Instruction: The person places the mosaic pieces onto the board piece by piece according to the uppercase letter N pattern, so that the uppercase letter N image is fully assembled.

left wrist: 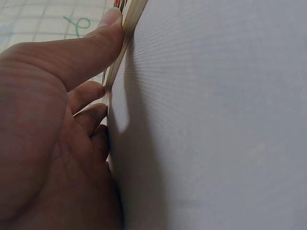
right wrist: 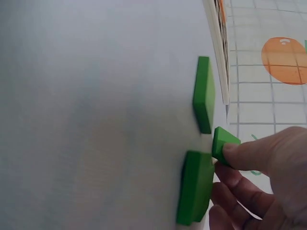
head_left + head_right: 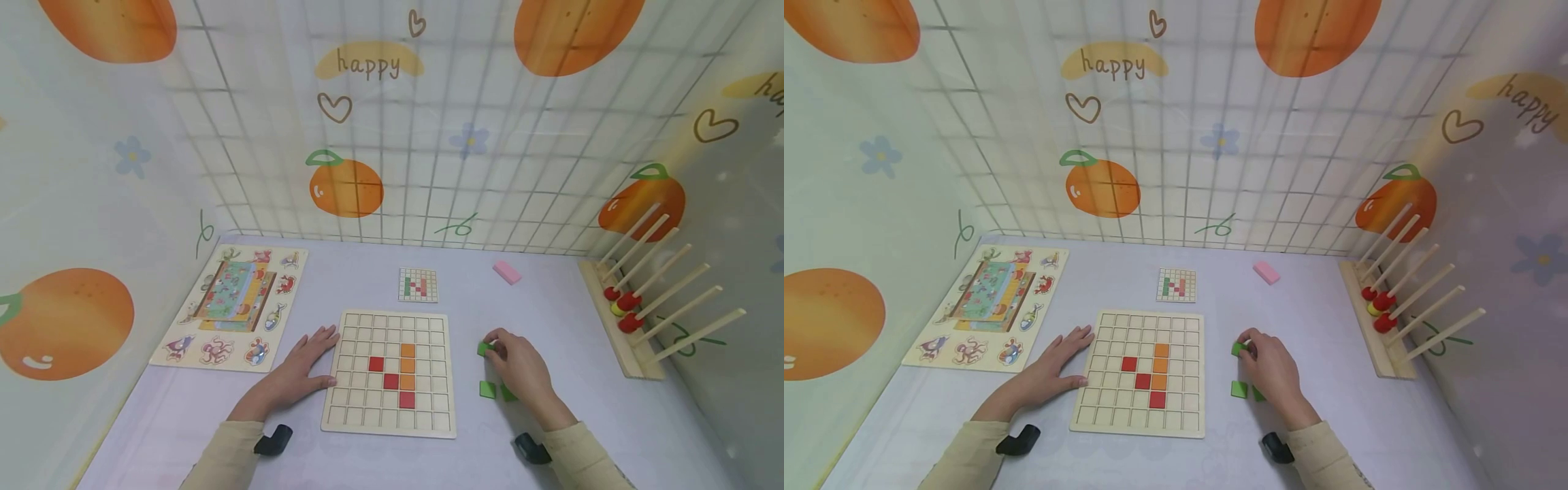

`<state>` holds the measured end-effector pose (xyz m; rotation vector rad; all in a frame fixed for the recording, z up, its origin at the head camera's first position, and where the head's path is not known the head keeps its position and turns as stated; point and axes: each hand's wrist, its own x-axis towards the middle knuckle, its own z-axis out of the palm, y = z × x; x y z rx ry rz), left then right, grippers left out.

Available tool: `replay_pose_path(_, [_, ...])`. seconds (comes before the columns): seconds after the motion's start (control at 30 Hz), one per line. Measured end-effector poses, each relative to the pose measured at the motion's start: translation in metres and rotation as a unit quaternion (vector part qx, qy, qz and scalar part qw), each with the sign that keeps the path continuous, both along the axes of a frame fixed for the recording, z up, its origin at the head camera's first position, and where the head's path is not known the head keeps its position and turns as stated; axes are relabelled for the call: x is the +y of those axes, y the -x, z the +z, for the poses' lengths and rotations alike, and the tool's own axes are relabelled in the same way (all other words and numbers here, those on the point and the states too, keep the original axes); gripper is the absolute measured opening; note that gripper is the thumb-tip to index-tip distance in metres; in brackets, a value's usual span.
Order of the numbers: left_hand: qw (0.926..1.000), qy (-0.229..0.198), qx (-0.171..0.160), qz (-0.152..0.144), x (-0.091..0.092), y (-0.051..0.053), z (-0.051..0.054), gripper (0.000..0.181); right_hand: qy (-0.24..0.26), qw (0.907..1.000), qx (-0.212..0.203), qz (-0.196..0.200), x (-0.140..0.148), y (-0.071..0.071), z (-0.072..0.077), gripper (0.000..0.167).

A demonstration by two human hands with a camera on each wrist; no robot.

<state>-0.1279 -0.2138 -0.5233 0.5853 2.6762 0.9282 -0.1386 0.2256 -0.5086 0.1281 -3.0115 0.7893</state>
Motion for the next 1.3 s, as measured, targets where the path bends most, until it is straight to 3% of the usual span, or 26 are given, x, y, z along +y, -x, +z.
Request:
replay_pose_path(0.83, [1.0000, 0.000, -0.009, 0.002, -0.002, 0.002, -0.003, 0.086, 0.044, 0.9988, 0.021, 0.010, -0.007, -0.004, 0.002, 0.012])
replay_pose_path(1.3, [1.0000, 0.000, -0.009, 0.004, -0.001, 0.001, -0.003, 0.086, 0.076, 0.9970, -0.008, -0.003, -0.024, -0.009, 0.011, 0.015])
